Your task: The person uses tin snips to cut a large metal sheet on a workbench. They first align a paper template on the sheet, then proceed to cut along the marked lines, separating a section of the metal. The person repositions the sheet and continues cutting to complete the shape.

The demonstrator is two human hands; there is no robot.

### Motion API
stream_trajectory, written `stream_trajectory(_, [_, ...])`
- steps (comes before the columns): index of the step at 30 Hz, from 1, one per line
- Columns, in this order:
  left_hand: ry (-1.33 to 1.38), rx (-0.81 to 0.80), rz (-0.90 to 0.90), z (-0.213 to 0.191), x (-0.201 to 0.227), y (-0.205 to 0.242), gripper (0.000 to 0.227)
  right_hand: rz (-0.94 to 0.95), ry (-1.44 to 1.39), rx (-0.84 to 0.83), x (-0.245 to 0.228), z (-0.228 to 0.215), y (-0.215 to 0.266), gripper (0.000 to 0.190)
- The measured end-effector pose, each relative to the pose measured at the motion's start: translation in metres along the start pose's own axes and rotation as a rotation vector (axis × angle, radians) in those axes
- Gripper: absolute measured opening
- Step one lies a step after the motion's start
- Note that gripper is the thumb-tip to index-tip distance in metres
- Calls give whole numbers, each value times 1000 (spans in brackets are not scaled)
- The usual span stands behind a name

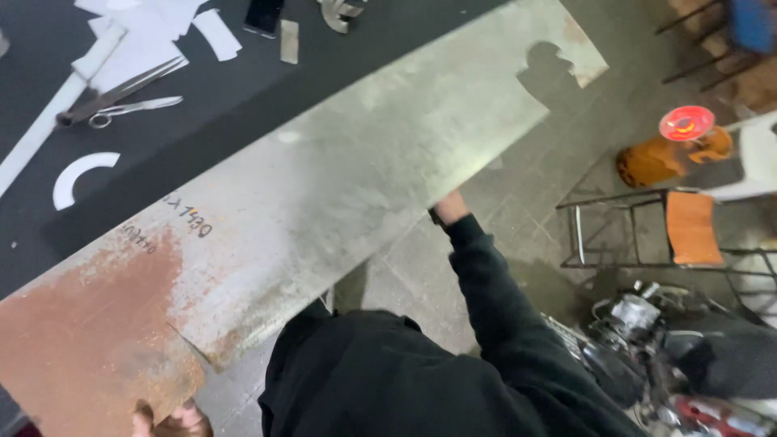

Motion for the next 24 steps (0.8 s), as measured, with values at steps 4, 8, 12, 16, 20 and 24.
stream_trajectory(4, [-6,2,2,30,-47,-91,61,-304,32,-28,49,20,-92,52])
stream_trajectory(8, [212,-145,-152,20,-56,-102,44,-310,118,-85,53,54,-127,48])
stream_trajectory(12, [-278,137,113,81,-79,-126,56,-210,17,-180,40,83,-143,51])
stream_trajectory(16, [-241,307,109,49,-88,-120,57,43,241,-294,25,89,-131,51])
stream_trajectory(20, [-235,296,112,22,-97,-130,57,78,436,-394,9,82,-140,52])
stream_trajectory(24, [-258,236,190,48,-103,-154,53,123,496,-451,28,72,-158,53])
Point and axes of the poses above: each hand's wrist, its own y-axis away from the middle knuckle, its own z-axis out of the palm, x = y × z, the point moved 5 cm from there along -y, towards the middle knuckle, and after that the axes turned 2 degrees about x, right-handed, at the moved point
